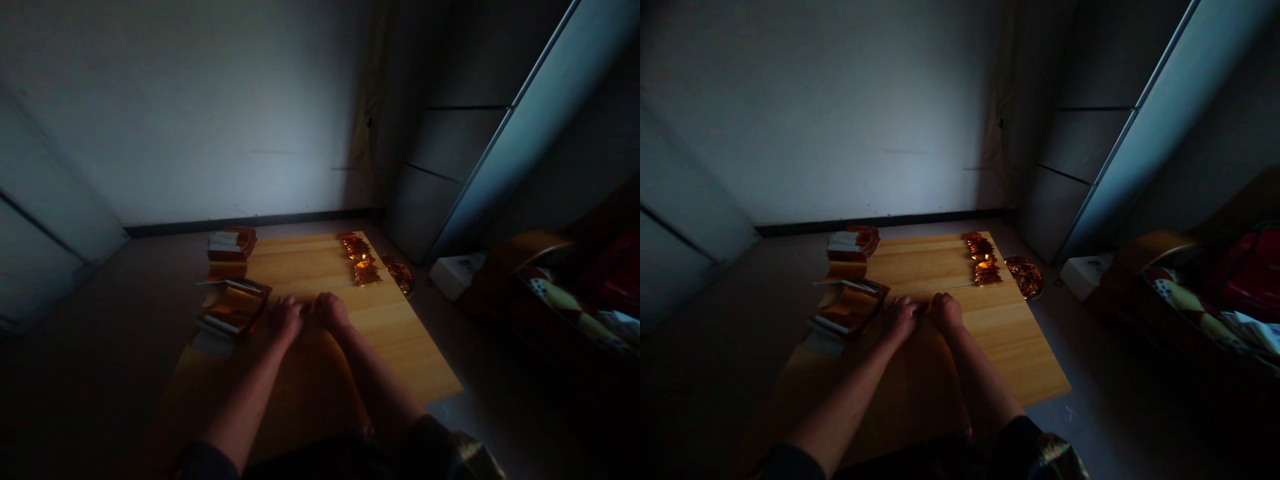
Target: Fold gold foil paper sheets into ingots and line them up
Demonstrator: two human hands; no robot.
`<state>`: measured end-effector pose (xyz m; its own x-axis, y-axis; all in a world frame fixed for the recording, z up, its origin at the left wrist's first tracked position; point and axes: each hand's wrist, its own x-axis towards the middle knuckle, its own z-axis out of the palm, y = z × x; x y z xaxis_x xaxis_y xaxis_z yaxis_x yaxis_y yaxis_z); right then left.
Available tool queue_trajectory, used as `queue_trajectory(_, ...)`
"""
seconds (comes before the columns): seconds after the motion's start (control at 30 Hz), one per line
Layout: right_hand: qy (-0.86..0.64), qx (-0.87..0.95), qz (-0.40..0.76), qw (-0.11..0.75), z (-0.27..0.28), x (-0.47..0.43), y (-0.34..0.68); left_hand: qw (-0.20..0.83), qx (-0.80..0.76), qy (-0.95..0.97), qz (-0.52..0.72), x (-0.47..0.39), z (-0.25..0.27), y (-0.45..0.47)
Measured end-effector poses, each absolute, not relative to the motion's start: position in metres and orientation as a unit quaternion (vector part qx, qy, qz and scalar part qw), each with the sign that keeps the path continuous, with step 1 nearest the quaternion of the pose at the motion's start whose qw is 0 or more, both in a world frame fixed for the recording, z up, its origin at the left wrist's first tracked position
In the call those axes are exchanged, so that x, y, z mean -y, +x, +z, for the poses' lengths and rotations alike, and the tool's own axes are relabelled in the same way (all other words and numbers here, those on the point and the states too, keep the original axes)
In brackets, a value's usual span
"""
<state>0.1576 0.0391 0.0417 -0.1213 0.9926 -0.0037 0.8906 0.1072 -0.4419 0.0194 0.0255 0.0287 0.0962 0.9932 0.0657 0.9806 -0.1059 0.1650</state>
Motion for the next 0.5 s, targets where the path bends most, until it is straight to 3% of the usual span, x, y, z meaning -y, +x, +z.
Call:
queue_trajectory(0.17, -0.65, 0.733, 0.177, 0.097, 0.047, -0.044, 0.159, 0.046, -0.657, 0.748, 0.081, -0.03, 0.027, 0.01)
queue_trajectory(0.5, -0.709, 0.684, 0.149, 0.077, 0.049, -0.041, 0.138, 0.047, -0.656, 0.75, 0.07, -0.029, 0.029, 0.006)
